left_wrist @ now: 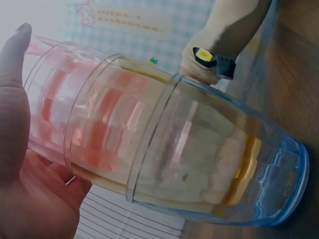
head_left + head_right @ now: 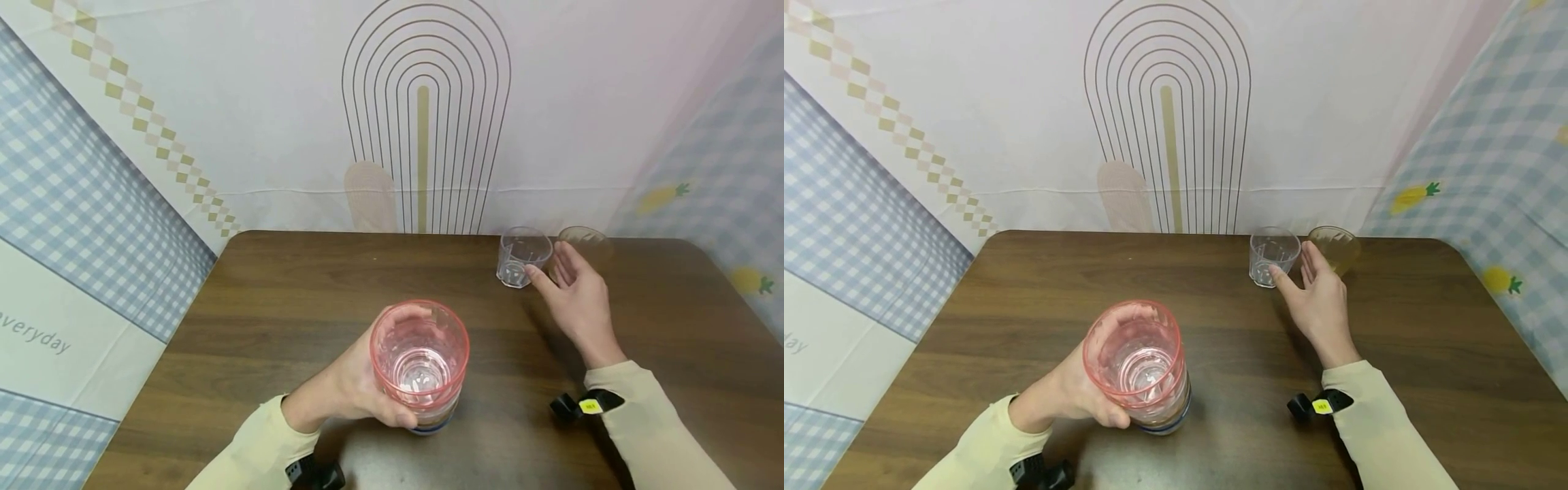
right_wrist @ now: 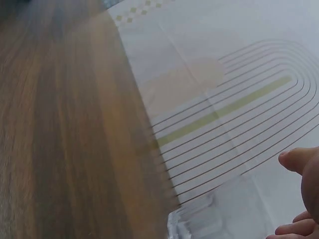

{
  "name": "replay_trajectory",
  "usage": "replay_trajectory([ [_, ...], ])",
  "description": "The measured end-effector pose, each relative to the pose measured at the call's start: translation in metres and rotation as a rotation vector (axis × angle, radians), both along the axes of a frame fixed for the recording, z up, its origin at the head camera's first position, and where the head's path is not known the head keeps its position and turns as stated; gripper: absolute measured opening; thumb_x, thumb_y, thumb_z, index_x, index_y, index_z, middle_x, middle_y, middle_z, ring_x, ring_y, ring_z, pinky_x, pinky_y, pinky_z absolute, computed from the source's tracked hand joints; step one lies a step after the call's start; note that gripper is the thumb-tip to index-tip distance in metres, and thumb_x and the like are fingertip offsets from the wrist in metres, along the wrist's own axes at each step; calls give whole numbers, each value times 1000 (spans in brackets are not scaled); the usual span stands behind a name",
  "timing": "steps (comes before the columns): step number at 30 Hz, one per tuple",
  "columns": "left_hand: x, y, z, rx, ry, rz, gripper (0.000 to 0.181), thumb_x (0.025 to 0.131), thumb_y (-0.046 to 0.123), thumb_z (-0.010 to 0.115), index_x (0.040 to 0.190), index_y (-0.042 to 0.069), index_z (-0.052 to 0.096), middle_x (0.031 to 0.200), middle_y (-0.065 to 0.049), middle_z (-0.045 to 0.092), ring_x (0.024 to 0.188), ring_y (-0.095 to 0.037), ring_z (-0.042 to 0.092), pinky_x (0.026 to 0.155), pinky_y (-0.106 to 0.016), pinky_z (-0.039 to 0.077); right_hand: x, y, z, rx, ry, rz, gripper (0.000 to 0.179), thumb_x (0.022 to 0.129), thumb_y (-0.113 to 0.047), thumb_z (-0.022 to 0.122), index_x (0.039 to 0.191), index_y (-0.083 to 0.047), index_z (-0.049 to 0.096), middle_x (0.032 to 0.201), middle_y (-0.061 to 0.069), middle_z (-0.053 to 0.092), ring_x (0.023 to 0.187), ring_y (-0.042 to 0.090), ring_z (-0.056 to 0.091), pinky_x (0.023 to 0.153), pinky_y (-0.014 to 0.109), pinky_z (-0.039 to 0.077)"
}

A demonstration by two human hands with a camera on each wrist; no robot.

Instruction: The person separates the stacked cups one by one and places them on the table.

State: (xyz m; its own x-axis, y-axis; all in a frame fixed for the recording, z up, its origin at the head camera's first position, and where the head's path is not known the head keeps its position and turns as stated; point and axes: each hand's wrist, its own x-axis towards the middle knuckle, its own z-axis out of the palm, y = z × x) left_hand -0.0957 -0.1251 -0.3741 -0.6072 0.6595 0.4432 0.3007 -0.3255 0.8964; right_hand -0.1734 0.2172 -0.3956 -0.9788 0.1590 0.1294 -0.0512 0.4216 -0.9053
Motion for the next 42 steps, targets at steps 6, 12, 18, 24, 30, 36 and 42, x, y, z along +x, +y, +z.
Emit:
replay_trajectory([
  [6,-1,-1,-3,-8,-21,-22,103,63,-17,83,152,-8,32,147,-31,50,137,-21,59,122,-40,50,7,-5,11,-63,59,0,79,105,-29,72,168,-3,32,173,15,38,158,39,40,116,11,41],
  [12,-2,-3,-3,-51,6,-25,103,66,-14,85,153,-4,32,147,-37,47,136,-23,60,123,-43,50,18,-13,22,-66,154,-25,62,106,-25,70,160,-4,48,164,16,53,149,27,56,110,9,49],
  [18,-3,-4,-3,-68,24,-26,104,66,-13,86,154,-3,32,148,-38,46,137,-24,60,123,-44,50,26,-19,29,-52,275,-9,44,106,-18,70,147,-5,63,148,7,69,125,-4,67,103,7,52],
  [24,-3,-5,-5,-106,58,-15,105,69,-9,88,156,-2,30,149,-36,48,138,-24,59,124,-43,48,33,-26,35,-61,358,69,37,104,-7,70,141,-1,67,131,-16,75,117,-4,70,97,7,54],
  [30,-3,-9,-10,-177,118,21,106,71,-3,91,157,-2,29,149,-32,53,139,-21,57,126,-41,45,40,-31,43,-90,381,162,40,102,1,68,142,1,64,132,-12,75,120,3,71,97,10,56],
  [36,-4,-9,-12,-172,109,11,105,72,-3,91,157,-1,31,148,-31,54,139,-22,58,125,-43,47,47,-38,49,-178,400,240,43,101,7,67,143,5,62,134,-3,76,124,9,71,100,13,57],
  [42,-4,-8,-12,-167,115,7,104,72,-3,90,158,0,31,148,-31,54,139,-22,58,125,-43,47,54,-45,56,-167,413,292,46,100,9,67,144,2,62,137,1,75,127,11,69,104,14,56],
])
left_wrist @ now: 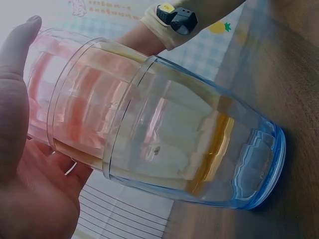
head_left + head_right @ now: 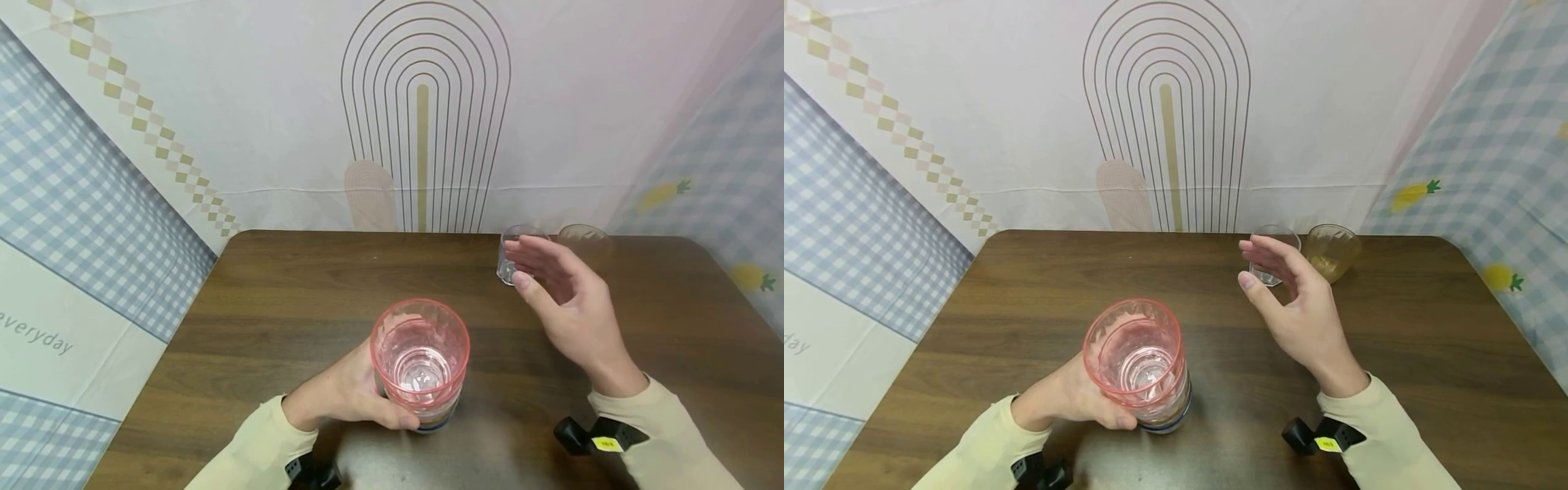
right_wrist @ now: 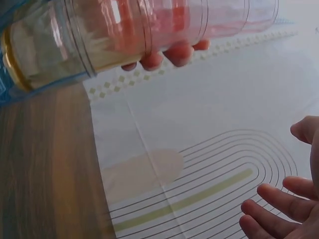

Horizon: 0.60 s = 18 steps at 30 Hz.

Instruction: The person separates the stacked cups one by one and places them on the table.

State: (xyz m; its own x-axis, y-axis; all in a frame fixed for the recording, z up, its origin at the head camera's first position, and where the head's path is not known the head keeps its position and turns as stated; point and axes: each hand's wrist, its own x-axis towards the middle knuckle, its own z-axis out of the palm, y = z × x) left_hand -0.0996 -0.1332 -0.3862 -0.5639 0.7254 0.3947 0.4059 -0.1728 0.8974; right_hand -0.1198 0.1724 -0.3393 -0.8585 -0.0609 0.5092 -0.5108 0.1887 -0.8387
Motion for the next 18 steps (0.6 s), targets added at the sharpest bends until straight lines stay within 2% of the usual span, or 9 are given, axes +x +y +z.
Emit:
replay_trajectory([
  [5,0,0,-1,0,-7,1,102,74,-2,89,158,-1,31,149,-31,54,140,-22,57,126,-42,46,6,-4,4,68,27,2,50,99,10,68,147,-2,62,140,-1,73,130,9,67,110,16,52],
  [11,1,2,-3,9,-38,-9,97,78,6,89,157,-3,34,148,-32,55,139,-22,58,125,-42,47,10,-9,7,29,53,70,51,98,12,67,147,-1,61,139,4,74,129,11,69,112,18,53],
  [18,2,1,-3,-4,-34,-2,95,74,-6,86,154,-8,35,146,-35,55,139,-21,58,125,-42,47,17,-16,12,4,52,149,54,96,16,66,148,0,60,140,12,73,131,15,68,113,21,52],
])
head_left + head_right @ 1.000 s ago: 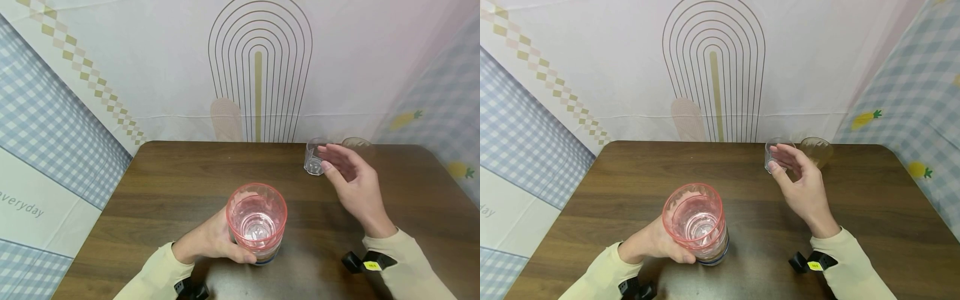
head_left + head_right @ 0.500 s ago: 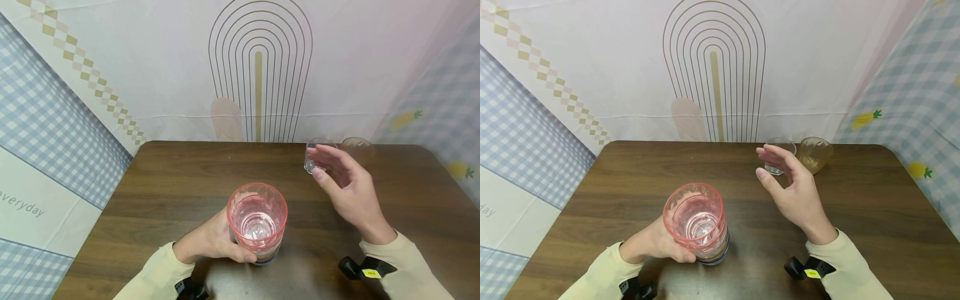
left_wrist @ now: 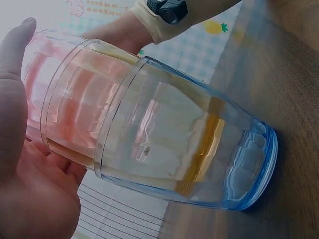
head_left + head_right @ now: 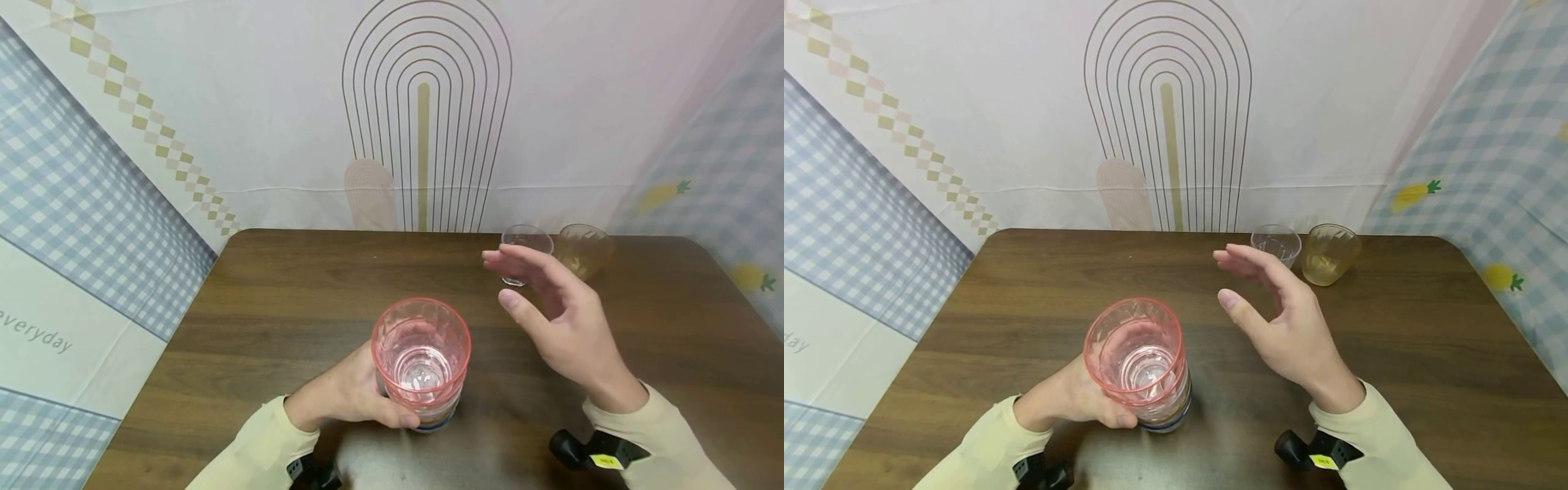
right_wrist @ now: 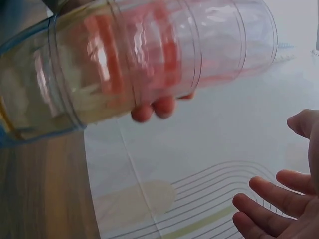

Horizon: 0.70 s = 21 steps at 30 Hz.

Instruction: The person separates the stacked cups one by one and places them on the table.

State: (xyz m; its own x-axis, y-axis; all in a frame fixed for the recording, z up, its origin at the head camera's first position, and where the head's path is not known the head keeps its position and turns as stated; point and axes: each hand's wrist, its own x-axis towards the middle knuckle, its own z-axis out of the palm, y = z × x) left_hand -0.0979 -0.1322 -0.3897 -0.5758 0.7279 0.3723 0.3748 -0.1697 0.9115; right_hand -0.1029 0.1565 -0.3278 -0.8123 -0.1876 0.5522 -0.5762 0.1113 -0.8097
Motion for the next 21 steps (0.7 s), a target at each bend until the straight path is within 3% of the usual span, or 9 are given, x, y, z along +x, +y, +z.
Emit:
replay_trajectory([
  [8,1,-2,-1,-5,-29,11,93,89,31,91,154,-8,37,146,-34,56,140,-21,59,125,-39,47,5,-12,6,1,105,84,59,92,20,65,148,2,59,138,18,72,133,19,67,116,24,50],
  [15,0,-1,-1,0,-31,10,92,83,13,92,154,-9,37,146,-35,56,140,-21,59,126,-40,47,8,-15,8,92,94,67,63,90,18,69,149,-4,60,137,16,73,134,15,66,116,24,50],
  [21,1,1,-1,10,-15,5,93,76,-3,89,152,-11,36,143,-38,56,140,-20,59,125,-40,47,10,-19,9,99,123,110,62,90,18,68,148,-1,59,136,17,73,134,16,66,115,23,52],
])
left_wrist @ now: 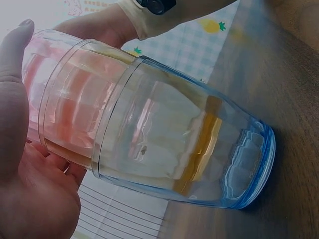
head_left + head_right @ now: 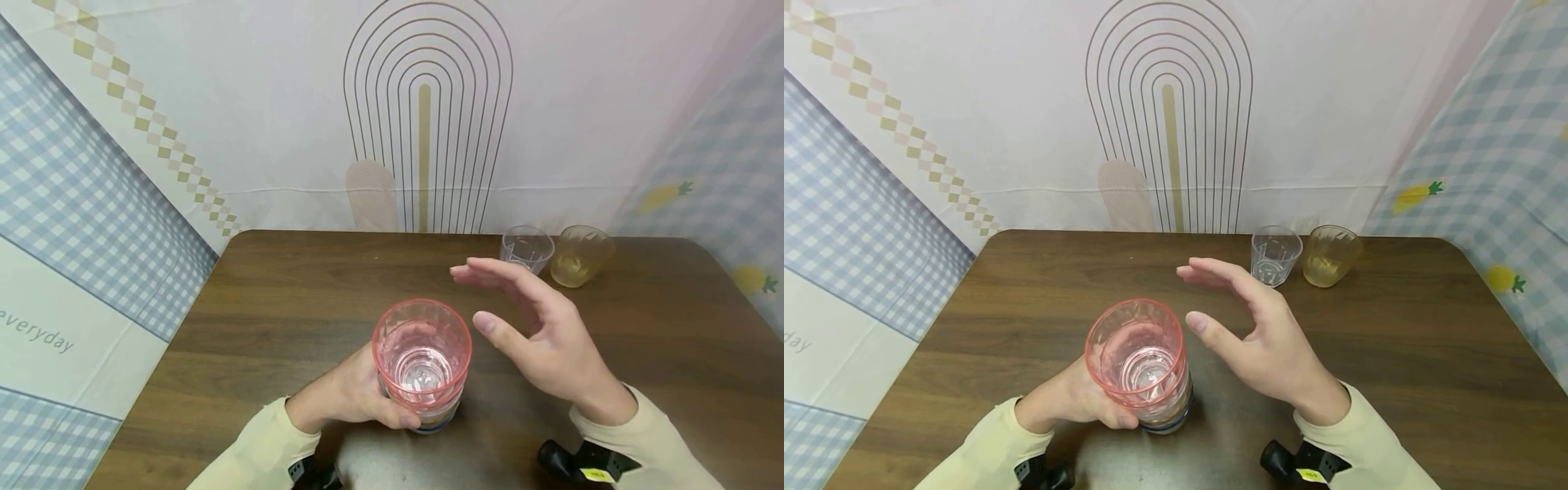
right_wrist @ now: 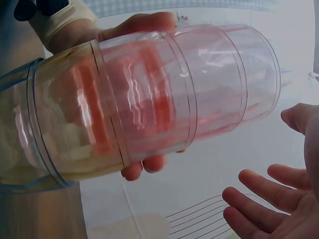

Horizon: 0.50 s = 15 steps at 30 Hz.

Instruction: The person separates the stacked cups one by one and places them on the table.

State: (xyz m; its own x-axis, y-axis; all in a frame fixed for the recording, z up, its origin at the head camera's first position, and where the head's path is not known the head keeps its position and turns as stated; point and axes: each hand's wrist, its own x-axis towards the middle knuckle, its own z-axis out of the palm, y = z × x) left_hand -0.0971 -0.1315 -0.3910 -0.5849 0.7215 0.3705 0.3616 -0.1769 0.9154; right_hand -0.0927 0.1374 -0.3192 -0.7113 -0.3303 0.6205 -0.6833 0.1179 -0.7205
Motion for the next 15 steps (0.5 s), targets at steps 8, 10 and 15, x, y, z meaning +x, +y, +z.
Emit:
replay_trajectory([
  [8,0,1,0,-6,32,10,95,70,-11,87,151,-12,36,142,-39,57,138,-19,59,124,-41,48,3,-6,2,-47,40,100,57,92,16,68,147,6,57,136,16,74,134,18,66,119,26,48],
  [10,-1,1,0,-3,29,10,95,70,-11,87,151,-12,36,142,-39,56,138,-19,59,124,-41,48,4,-7,2,-53,47,122,57,92,15,68,148,7,56,136,17,73,135,18,66,120,26,48],
  [15,-1,0,0,-18,9,11,94,71,-6,87,152,-9,39,143,-34,58,136,-19,61,125,-40,48,6,-9,2,-56,48,149,57,94,13,68,148,6,56,138,15,73,135,18,66,119,26,49],
])
